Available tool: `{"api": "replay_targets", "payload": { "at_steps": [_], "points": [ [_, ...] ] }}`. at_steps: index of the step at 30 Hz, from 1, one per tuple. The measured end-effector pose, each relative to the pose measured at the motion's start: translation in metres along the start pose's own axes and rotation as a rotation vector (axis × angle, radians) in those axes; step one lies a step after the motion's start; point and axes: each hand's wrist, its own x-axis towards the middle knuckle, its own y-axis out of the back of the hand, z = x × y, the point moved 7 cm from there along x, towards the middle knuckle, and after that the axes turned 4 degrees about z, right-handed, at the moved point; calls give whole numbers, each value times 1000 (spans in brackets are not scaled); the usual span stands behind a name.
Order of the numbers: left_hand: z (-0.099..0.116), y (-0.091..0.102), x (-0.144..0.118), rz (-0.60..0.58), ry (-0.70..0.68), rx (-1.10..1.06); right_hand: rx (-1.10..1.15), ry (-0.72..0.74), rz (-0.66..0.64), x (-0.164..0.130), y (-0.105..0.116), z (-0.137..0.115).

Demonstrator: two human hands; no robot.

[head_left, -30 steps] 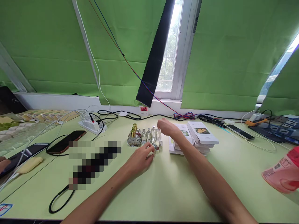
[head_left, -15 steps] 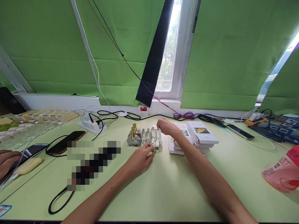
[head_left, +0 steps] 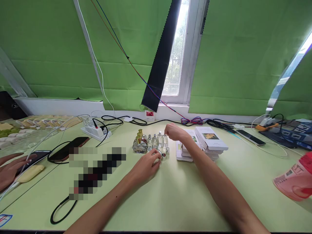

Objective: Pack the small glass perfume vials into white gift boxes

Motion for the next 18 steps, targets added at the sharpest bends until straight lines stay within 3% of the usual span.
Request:
{"api": "replay_targets", "payload": {
  "at_steps": [18],
  "points": [
    [-2, -1, 0, 6, 14, -9, 11, -86, -8, 0, -4, -2]
  ]
}}
